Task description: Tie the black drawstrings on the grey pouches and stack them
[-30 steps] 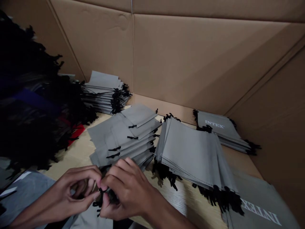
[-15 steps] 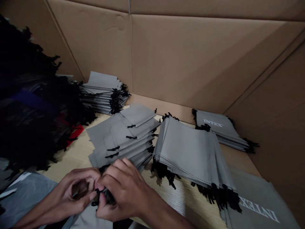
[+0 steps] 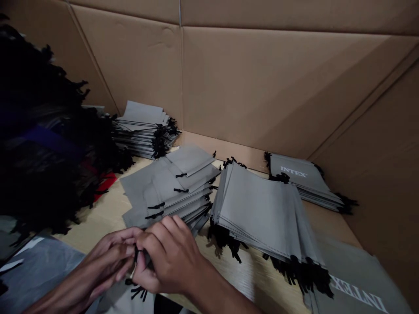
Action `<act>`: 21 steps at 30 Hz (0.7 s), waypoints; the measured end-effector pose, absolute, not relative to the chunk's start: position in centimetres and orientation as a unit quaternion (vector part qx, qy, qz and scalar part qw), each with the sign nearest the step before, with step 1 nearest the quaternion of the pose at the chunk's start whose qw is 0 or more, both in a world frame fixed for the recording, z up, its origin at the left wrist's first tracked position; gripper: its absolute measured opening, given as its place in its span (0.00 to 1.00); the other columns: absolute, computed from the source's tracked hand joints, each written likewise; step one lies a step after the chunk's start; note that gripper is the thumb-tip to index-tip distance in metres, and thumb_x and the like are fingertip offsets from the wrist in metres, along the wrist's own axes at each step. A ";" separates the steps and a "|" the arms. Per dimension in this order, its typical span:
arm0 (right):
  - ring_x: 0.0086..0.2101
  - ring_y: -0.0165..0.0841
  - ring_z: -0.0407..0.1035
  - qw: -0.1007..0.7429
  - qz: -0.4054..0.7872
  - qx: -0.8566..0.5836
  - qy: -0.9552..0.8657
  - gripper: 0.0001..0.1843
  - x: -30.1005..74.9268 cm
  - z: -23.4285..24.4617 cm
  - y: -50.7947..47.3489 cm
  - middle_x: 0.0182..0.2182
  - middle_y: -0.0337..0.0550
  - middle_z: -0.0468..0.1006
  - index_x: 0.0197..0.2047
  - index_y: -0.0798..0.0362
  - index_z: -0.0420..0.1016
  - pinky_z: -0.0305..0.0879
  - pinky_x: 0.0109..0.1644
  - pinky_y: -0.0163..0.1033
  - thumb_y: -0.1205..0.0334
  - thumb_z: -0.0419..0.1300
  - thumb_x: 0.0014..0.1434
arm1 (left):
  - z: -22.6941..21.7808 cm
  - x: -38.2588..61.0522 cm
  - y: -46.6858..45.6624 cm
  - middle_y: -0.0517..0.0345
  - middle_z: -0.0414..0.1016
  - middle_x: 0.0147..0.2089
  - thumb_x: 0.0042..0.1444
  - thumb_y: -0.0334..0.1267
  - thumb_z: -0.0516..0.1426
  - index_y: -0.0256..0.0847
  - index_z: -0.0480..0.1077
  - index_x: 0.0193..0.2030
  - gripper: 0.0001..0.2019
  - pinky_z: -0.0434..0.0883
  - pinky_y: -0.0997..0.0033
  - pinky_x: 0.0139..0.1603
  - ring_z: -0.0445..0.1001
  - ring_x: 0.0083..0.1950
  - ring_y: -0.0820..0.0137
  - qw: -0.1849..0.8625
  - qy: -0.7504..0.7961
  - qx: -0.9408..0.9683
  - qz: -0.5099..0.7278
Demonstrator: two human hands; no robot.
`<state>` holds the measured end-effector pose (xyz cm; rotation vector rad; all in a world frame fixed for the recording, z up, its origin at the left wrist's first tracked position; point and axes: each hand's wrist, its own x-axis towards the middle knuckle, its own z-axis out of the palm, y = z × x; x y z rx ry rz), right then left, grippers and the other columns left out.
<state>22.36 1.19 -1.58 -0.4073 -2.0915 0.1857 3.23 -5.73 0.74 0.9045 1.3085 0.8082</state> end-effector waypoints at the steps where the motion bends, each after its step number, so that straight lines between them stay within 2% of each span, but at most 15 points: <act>1: 0.36 0.37 0.69 0.469 0.094 -0.166 -0.862 0.12 22.6 -1.3 1.4 0.37 0.43 0.79 0.49 0.52 0.70 0.64 0.42 0.44 0.70 0.58 0.62 | 0.7 3.0 -5.7 0.69 0.69 0.23 0.64 0.62 0.61 0.44 0.71 0.43 0.22 0.43 0.79 0.16 0.43 0.17 0.81 0.622 0.565 0.409 0.355; 3: 0.39 0.37 0.70 0.441 0.118 -0.164 -0.875 0.10 23.0 -0.8 1.8 0.41 0.44 0.81 0.51 0.52 0.72 0.66 0.44 0.44 0.68 0.59 0.66 | 0.6 2.4 -5.6 0.70 0.69 0.25 0.66 0.63 0.61 0.45 0.69 0.44 0.22 0.46 0.80 0.17 0.47 0.18 0.81 0.603 0.548 0.451 0.364; 8: 0.42 0.37 0.69 0.358 0.097 -0.167 -0.914 0.07 23.6 -0.9 2.2 0.42 0.41 0.81 0.53 0.52 0.75 0.63 0.46 0.45 0.63 0.62 0.73 | 1.2 0.9 -6.6 0.64 0.70 0.31 0.69 0.54 0.62 0.46 0.74 0.44 0.14 0.69 0.79 0.32 0.69 0.31 0.72 0.451 0.592 0.553 0.375; 12: 0.40 0.37 0.69 0.346 0.080 -0.164 -0.920 0.05 23.4 -1.5 2.0 0.41 0.41 0.82 0.52 0.51 0.76 0.61 0.44 0.44 0.63 0.62 0.75 | 1.5 1.0 -7.9 0.59 0.82 0.38 0.64 0.48 0.67 0.49 0.80 0.50 0.11 0.79 0.76 0.38 0.82 0.37 0.65 0.362 0.629 0.580 0.369; 16: 0.41 0.37 0.70 0.379 0.077 -0.163 -0.908 0.05 23.1 -2.0 1.7 0.40 0.43 0.83 0.52 0.53 0.75 0.63 0.47 0.44 0.64 0.58 0.77 | -0.2 1.7 -8.7 0.55 0.88 0.43 0.56 0.46 0.73 0.48 0.84 0.47 0.13 0.83 0.75 0.42 0.87 0.41 0.61 0.287 0.666 0.553 0.411; 21: 0.41 0.38 0.72 0.394 0.070 -0.170 -0.901 0.06 22.9 -2.6 1.4 0.41 0.43 0.83 0.53 0.52 0.73 0.65 0.50 0.46 0.66 0.59 0.75 | -2.5 1.9 -9.4 0.54 0.90 0.41 0.53 0.52 0.74 0.47 0.85 0.42 0.15 0.86 0.72 0.42 0.89 0.39 0.59 0.296 0.687 0.480 0.459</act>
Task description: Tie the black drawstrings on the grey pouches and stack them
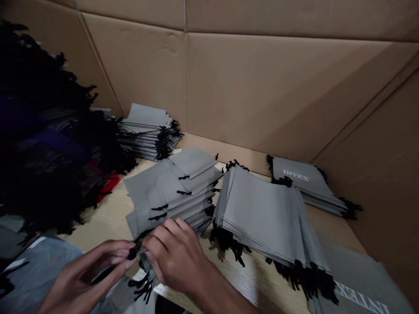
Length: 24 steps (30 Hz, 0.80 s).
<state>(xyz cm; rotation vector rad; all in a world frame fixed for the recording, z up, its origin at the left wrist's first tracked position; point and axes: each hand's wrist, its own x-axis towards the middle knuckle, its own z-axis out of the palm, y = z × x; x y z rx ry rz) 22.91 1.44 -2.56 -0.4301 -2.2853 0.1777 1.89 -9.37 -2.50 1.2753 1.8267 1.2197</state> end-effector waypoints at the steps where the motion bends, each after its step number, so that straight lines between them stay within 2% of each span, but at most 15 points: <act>1: 0.41 0.38 0.72 0.391 0.068 -0.175 -0.901 0.06 22.9 -2.6 1.4 0.41 0.43 0.83 0.53 0.52 0.73 0.66 0.50 0.46 0.66 0.60 0.74 | -2.7 1.8 -9.5 0.54 0.91 0.42 0.54 0.53 0.74 0.47 0.86 0.43 0.15 0.86 0.71 0.43 0.89 0.40 0.58 0.306 0.686 0.469 0.464; 4: 0.42 0.38 0.72 0.380 0.068 -0.180 -0.905 0.07 22.9 -2.6 1.6 0.41 0.43 0.82 0.53 0.51 0.73 0.66 0.50 0.45 0.66 0.62 0.73 | -2.4 1.7 -9.7 0.54 0.91 0.43 0.53 0.55 0.74 0.48 0.86 0.45 0.18 0.86 0.70 0.45 0.89 0.43 0.57 0.338 0.687 0.443 0.467; 8: 0.42 0.38 0.70 0.380 0.082 -0.174 -0.905 0.09 23.1 -2.1 1.8 0.42 0.43 0.82 0.56 0.51 0.75 0.64 0.48 0.44 0.65 0.64 0.74 | -1.2 2.4 -9.7 0.54 0.91 0.43 0.49 0.58 0.76 0.46 0.85 0.43 0.22 0.85 0.72 0.45 0.89 0.43 0.57 0.355 0.698 0.393 0.482; 14: 0.39 0.37 0.65 0.379 0.069 -0.169 -0.907 0.06 23.1 -1.5 1.9 0.40 0.40 0.80 0.54 0.48 0.78 0.60 0.42 0.44 0.59 0.64 0.75 | 0.3 3.5 -9.3 0.58 0.86 0.33 0.42 0.59 0.79 0.44 0.81 0.32 0.23 0.79 0.75 0.38 0.84 0.37 0.64 0.388 0.676 0.350 0.519; 17: 0.38 0.37 0.64 0.370 0.066 -0.166 -0.911 0.04 23.1 -1.4 1.9 0.38 0.39 0.80 0.51 0.49 0.78 0.58 0.41 0.45 0.61 0.63 0.76 | 0.6 3.0 -9.2 0.58 0.84 0.34 0.47 0.56 0.78 0.44 0.79 0.28 0.21 0.79 0.76 0.39 0.83 0.38 0.65 0.389 0.653 0.384 0.524; 20: 0.38 0.37 0.64 0.356 0.067 -0.161 -0.918 0.05 23.2 -1.2 1.9 0.39 0.40 0.80 0.51 0.50 0.77 0.57 0.42 0.46 0.65 0.61 0.74 | 0.8 2.2 -9.2 0.59 0.84 0.33 0.55 0.53 0.74 0.44 0.79 0.30 0.17 0.79 0.77 0.40 0.83 0.37 0.66 0.397 0.637 0.429 0.502; 24: 0.38 0.36 0.64 0.356 0.072 -0.153 -0.919 0.06 23.2 -1.2 2.1 0.39 0.39 0.81 0.49 0.51 0.77 0.57 0.41 0.45 0.68 0.63 0.70 | 0.1 1.5 -9.4 0.58 0.84 0.32 0.57 0.51 0.73 0.43 0.79 0.31 0.15 0.80 0.80 0.37 0.84 0.36 0.66 0.376 0.646 0.451 0.489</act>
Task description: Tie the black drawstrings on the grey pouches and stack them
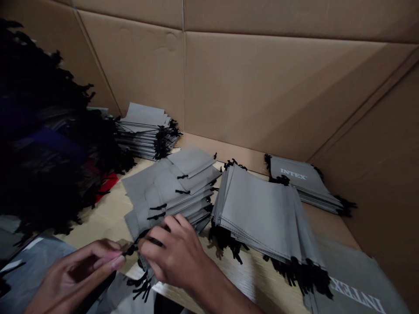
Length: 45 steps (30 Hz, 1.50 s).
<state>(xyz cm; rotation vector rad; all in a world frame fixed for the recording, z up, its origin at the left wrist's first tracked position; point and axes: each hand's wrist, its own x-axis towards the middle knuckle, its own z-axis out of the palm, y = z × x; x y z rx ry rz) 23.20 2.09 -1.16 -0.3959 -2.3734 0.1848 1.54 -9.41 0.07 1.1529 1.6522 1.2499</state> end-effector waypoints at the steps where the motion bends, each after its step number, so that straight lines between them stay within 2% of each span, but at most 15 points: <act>1: 0.38 0.36 0.64 0.359 0.077 -0.153 -0.917 0.06 23.2 -1.2 2.1 0.39 0.39 0.81 0.50 0.51 0.77 0.57 0.41 0.45 0.67 0.64 0.71 | -0.2 1.5 -9.4 0.57 0.86 0.34 0.58 0.50 0.73 0.44 0.81 0.34 0.13 0.82 0.79 0.38 0.86 0.37 0.65 0.370 0.648 0.457 0.485; 3: 0.38 0.36 0.65 0.373 0.086 -0.156 -0.910 0.05 23.1 -1.3 2.1 0.39 0.39 0.81 0.51 0.51 0.76 0.58 0.42 0.44 0.66 0.63 0.72 | -0.8 1.6 -9.3 0.55 0.89 0.41 0.59 0.47 0.72 0.45 0.84 0.42 0.11 0.85 0.77 0.42 0.90 0.41 0.61 0.340 0.645 0.485 0.483; 6: 0.39 0.37 0.67 0.397 0.091 -0.156 -0.900 0.05 23.0 -1.5 2.0 0.40 0.40 0.82 0.53 0.52 0.75 0.60 0.46 0.45 0.64 0.60 0.76 | -1.1 2.3 -9.0 0.56 0.90 0.52 0.57 0.39 0.73 0.51 0.84 0.53 0.16 0.86 0.77 0.47 0.91 0.47 0.62 0.226 0.615 0.577 0.488; 8: 0.38 0.37 0.67 0.409 0.088 -0.151 -0.896 0.05 22.9 -1.8 1.9 0.40 0.41 0.82 0.52 0.52 0.75 0.60 0.46 0.45 0.63 0.58 0.78 | -0.8 2.9 -8.7 0.61 0.90 0.51 0.59 0.34 0.72 0.55 0.84 0.55 0.18 0.84 0.79 0.51 0.90 0.48 0.65 0.147 0.582 0.633 0.489; 11: 0.37 0.36 0.65 0.410 0.084 -0.146 -0.897 0.05 22.8 -2.1 1.9 0.39 0.40 0.82 0.49 0.51 0.74 0.58 0.43 0.44 0.67 0.56 0.77 | -0.1 3.4 -8.4 0.65 0.91 0.46 0.64 0.30 0.67 0.55 0.85 0.52 0.15 0.83 0.81 0.53 0.90 0.46 0.69 0.104 0.548 0.675 0.484; 14: 0.37 0.36 0.64 0.389 0.076 -0.133 -0.908 0.08 22.9 -2.3 2.0 0.37 0.39 0.81 0.46 0.50 0.72 0.56 0.41 0.45 0.72 0.56 0.69 | -0.1 3.0 -8.3 0.66 0.91 0.44 0.64 0.31 0.67 0.54 0.85 0.48 0.12 0.83 0.82 0.52 0.90 0.44 0.70 0.107 0.553 0.676 0.475; 19: 0.36 0.36 0.61 0.361 0.052 -0.109 -0.925 0.08 23.3 -2.4 2.1 0.35 0.39 0.78 0.42 0.51 0.70 0.53 0.40 0.46 0.72 0.56 0.62 | -0.6 1.9 -8.3 0.66 0.89 0.41 0.65 0.34 0.67 0.55 0.84 0.45 0.08 0.82 0.85 0.41 0.88 0.38 0.72 0.140 0.583 0.685 0.413; 22: 0.36 0.36 0.62 0.369 0.064 -0.112 -0.920 0.06 23.3 -2.5 2.1 0.35 0.39 0.77 0.42 0.51 0.71 0.52 0.40 0.46 0.71 0.55 0.65 | -0.8 1.6 -8.4 0.66 0.89 0.40 0.64 0.37 0.67 0.56 0.84 0.49 0.09 0.81 0.86 0.36 0.88 0.35 0.73 0.164 0.591 0.677 0.407; 25: 0.37 0.37 0.63 0.383 0.079 -0.121 -0.912 0.07 23.4 -2.6 2.2 0.37 0.41 0.78 0.46 0.52 0.72 0.53 0.41 0.45 0.70 0.55 0.71 | -1.1 1.5 -8.4 0.64 0.91 0.43 0.60 0.41 0.71 0.56 0.84 0.54 0.15 0.84 0.84 0.37 0.90 0.35 0.69 0.211 0.622 0.618 0.432; 31: 0.38 0.37 0.65 0.389 0.092 -0.130 -0.907 0.06 23.4 -2.3 2.1 0.37 0.42 0.79 0.48 0.53 0.73 0.57 0.45 0.44 0.68 0.55 0.74 | -1.1 1.7 -8.9 0.57 0.91 0.35 0.55 0.49 0.72 0.47 0.85 0.37 0.10 0.83 0.82 0.32 0.91 0.33 0.63 0.267 0.670 0.523 0.455; 34: 0.39 0.37 0.66 0.392 0.085 -0.133 -0.906 0.05 23.3 -2.3 2.0 0.38 0.42 0.80 0.48 0.53 0.74 0.58 0.46 0.45 0.67 0.56 0.75 | -1.0 1.6 -9.2 0.58 0.90 0.34 0.58 0.49 0.71 0.47 0.84 0.36 0.09 0.83 0.82 0.35 0.91 0.34 0.63 0.274 0.668 0.523 0.452; 40: 0.38 0.37 0.65 0.384 0.093 -0.136 -0.908 0.07 23.3 -2.2 2.0 0.38 0.42 0.80 0.49 0.52 0.74 0.57 0.44 0.44 0.68 0.56 0.73 | -1.1 1.4 -9.2 0.59 0.89 0.39 0.62 0.42 0.68 0.49 0.81 0.39 0.03 0.83 0.83 0.39 0.89 0.37 0.66 0.242 0.629 0.564 0.477; 45: 0.38 0.37 0.66 0.388 0.103 -0.145 -0.904 0.07 23.4 -1.9 2.0 0.39 0.42 0.80 0.50 0.52 0.74 0.59 0.46 0.45 0.68 0.56 0.73 | -1.7 0.9 -9.3 0.59 0.89 0.39 0.60 0.44 0.70 0.48 0.82 0.40 0.06 0.82 0.83 0.40 0.88 0.38 0.66 0.233 0.640 0.537 0.498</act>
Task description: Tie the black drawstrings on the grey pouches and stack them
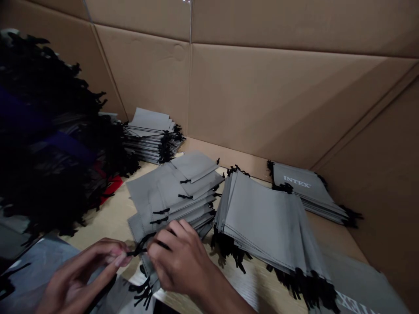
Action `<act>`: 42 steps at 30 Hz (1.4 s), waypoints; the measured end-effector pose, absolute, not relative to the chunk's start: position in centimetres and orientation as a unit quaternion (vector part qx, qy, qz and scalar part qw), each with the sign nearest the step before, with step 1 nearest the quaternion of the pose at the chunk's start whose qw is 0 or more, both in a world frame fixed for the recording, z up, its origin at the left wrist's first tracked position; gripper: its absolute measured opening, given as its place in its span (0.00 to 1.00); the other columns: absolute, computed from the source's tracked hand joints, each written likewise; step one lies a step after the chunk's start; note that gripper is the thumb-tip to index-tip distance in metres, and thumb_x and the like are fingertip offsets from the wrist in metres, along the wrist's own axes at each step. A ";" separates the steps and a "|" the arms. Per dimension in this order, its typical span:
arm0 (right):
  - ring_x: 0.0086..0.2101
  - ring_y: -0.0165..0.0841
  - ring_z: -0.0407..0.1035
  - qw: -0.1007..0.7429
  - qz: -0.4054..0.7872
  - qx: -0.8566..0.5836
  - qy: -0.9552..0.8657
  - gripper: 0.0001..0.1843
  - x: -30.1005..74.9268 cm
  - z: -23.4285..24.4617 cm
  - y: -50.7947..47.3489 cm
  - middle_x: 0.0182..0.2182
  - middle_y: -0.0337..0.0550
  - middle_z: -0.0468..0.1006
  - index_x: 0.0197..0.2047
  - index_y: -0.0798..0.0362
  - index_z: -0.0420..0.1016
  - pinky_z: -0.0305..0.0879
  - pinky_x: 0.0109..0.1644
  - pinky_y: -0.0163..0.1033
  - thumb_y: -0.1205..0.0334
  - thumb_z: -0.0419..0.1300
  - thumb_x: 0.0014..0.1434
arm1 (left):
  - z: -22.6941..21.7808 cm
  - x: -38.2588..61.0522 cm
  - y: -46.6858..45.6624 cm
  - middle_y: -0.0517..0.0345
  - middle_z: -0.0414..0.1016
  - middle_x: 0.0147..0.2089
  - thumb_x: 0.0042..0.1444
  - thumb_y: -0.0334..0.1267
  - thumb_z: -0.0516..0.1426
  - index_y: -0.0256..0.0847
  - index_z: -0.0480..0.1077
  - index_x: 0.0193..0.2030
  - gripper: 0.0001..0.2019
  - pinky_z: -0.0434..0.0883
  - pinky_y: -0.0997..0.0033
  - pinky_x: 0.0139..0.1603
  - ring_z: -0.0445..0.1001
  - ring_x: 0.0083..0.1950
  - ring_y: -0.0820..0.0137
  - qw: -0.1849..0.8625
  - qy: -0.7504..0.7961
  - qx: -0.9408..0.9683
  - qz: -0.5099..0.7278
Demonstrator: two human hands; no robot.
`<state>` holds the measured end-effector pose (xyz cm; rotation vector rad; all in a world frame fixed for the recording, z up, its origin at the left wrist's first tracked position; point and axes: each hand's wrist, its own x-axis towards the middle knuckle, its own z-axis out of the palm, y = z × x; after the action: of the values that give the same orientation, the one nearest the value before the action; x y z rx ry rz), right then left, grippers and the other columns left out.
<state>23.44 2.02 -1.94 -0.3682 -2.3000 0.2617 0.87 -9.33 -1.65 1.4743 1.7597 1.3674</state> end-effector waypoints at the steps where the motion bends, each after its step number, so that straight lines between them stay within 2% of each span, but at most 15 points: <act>1: 0.38 0.37 0.66 0.390 0.102 -0.149 -0.903 0.07 23.5 -1.9 2.0 0.38 0.42 0.80 0.50 0.52 0.74 0.59 0.46 0.45 0.68 0.56 0.73 | -1.6 0.8 -9.4 0.59 0.89 0.38 0.59 0.45 0.71 0.48 0.82 0.39 0.07 0.83 0.82 0.40 0.89 0.38 0.65 0.238 0.643 0.528 0.501; 3: 0.39 0.37 0.67 0.391 0.102 -0.156 -0.901 0.06 23.5 -2.0 2.0 0.38 0.42 0.80 0.50 0.52 0.74 0.60 0.48 0.45 0.68 0.57 0.73 | -1.3 0.7 -9.5 0.56 0.90 0.39 0.58 0.48 0.72 0.46 0.83 0.38 0.09 0.85 0.79 0.40 0.90 0.38 0.62 0.274 0.641 0.516 0.498; 6: 0.39 0.37 0.68 0.392 0.112 -0.155 -0.900 0.06 23.4 -2.1 2.1 0.38 0.42 0.80 0.51 0.52 0.73 0.61 0.47 0.44 0.67 0.57 0.74 | -0.8 1.2 -9.6 0.51 0.92 0.45 0.59 0.51 0.71 0.46 0.85 0.46 0.14 0.88 0.71 0.42 0.92 0.40 0.57 0.340 0.633 0.496 0.488; 8: 0.39 0.37 0.68 0.395 0.114 -0.149 -0.899 0.06 23.4 -2.2 2.2 0.39 0.42 0.81 0.52 0.52 0.73 0.62 0.46 0.44 0.66 0.57 0.75 | -0.7 1.7 -9.5 0.50 0.91 0.49 0.58 0.50 0.72 0.47 0.83 0.52 0.18 0.88 0.70 0.43 0.92 0.40 0.58 0.338 0.635 0.483 0.499; 9: 0.39 0.37 0.68 0.397 0.113 -0.148 -0.899 0.06 23.3 -2.2 2.2 0.39 0.42 0.81 0.53 0.52 0.73 0.62 0.46 0.44 0.66 0.57 0.76 | -0.9 2.0 -9.5 0.51 0.91 0.49 0.57 0.50 0.73 0.48 0.83 0.53 0.19 0.88 0.71 0.42 0.91 0.39 0.59 0.322 0.642 0.479 0.505; 13: 0.39 0.37 0.68 0.400 0.113 -0.148 -0.898 0.06 23.3 -2.2 2.4 0.40 0.43 0.81 0.54 0.52 0.73 0.62 0.45 0.44 0.65 0.57 0.76 | -1.5 2.7 -9.1 0.55 0.92 0.43 0.54 0.49 0.75 0.47 0.84 0.46 0.16 0.87 0.78 0.41 0.91 0.40 0.60 0.262 0.671 0.476 0.505; 20: 0.39 0.37 0.67 0.382 0.107 -0.152 -0.905 0.05 23.3 -2.2 2.3 0.39 0.42 0.80 0.51 0.52 0.74 0.61 0.46 0.44 0.64 0.56 0.77 | -1.6 1.8 -9.0 0.58 0.91 0.39 0.57 0.48 0.73 0.47 0.83 0.44 0.13 0.85 0.82 0.40 0.91 0.39 0.63 0.254 0.678 0.494 0.481; 23: 0.38 0.37 0.65 0.354 0.101 -0.162 -0.916 0.04 23.3 -1.9 2.1 0.38 0.41 0.79 0.48 0.51 0.74 0.59 0.45 0.45 0.66 0.58 0.74 | -1.9 1.3 -9.1 0.59 0.90 0.39 0.57 0.47 0.72 0.48 0.83 0.42 0.10 0.84 0.83 0.41 0.91 0.39 0.65 0.244 0.672 0.506 0.483; 27: 0.38 0.37 0.63 0.318 0.095 -0.170 -0.928 0.04 23.2 -1.6 1.8 0.39 0.40 0.79 0.47 0.50 0.74 0.56 0.43 0.45 0.68 0.63 0.69 | -1.6 1.2 -9.3 0.60 0.88 0.35 0.55 0.51 0.73 0.47 0.83 0.41 0.13 0.83 0.83 0.34 0.88 0.32 0.66 0.249 0.670 0.504 0.485; 34: 0.39 0.36 0.63 0.281 0.097 -0.151 -0.943 0.08 22.9 -1.6 1.8 0.39 0.38 0.79 0.39 0.49 0.70 0.54 0.40 0.45 0.71 0.64 0.62 | 0.0 1.0 -9.8 0.59 0.87 0.35 0.59 0.52 0.71 0.47 0.82 0.40 0.12 0.82 0.81 0.36 0.87 0.36 0.65 0.250 0.671 0.523 0.461; 37: 0.39 0.36 0.63 0.276 0.100 -0.154 -0.943 0.07 23.0 -1.4 1.8 0.39 0.37 0.79 0.40 0.49 0.72 0.55 0.41 0.45 0.69 0.65 0.66 | 0.0 0.6 -9.7 0.60 0.88 0.36 0.60 0.49 0.70 0.49 0.83 0.40 0.09 0.82 0.82 0.37 0.87 0.35 0.66 0.236 0.665 0.552 0.445; 40: 0.39 0.37 0.64 0.295 0.101 -0.160 -0.937 0.01 23.1 -1.3 1.7 0.38 0.38 0.78 0.47 0.50 0.75 0.57 0.43 0.45 0.63 0.63 0.73 | -0.2 0.4 -9.4 0.61 0.90 0.41 0.62 0.45 0.69 0.53 0.85 0.45 0.06 0.82 0.83 0.41 0.89 0.39 0.66 0.214 0.651 0.586 0.433; 42: 0.39 0.37 0.65 0.314 0.100 -0.155 -0.931 0.07 23.1 -1.2 1.7 0.38 0.39 0.78 0.51 0.51 0.76 0.58 0.45 0.44 0.57 0.61 0.77 | -0.1 0.4 -9.1 0.60 0.90 0.45 0.64 0.43 0.67 0.54 0.86 0.47 0.07 0.82 0.83 0.45 0.90 0.43 0.66 0.204 0.638 0.609 0.424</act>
<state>23.08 1.70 -1.24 -0.4088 -2.4559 0.2633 0.38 -9.13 -0.10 1.6983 1.7804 1.1835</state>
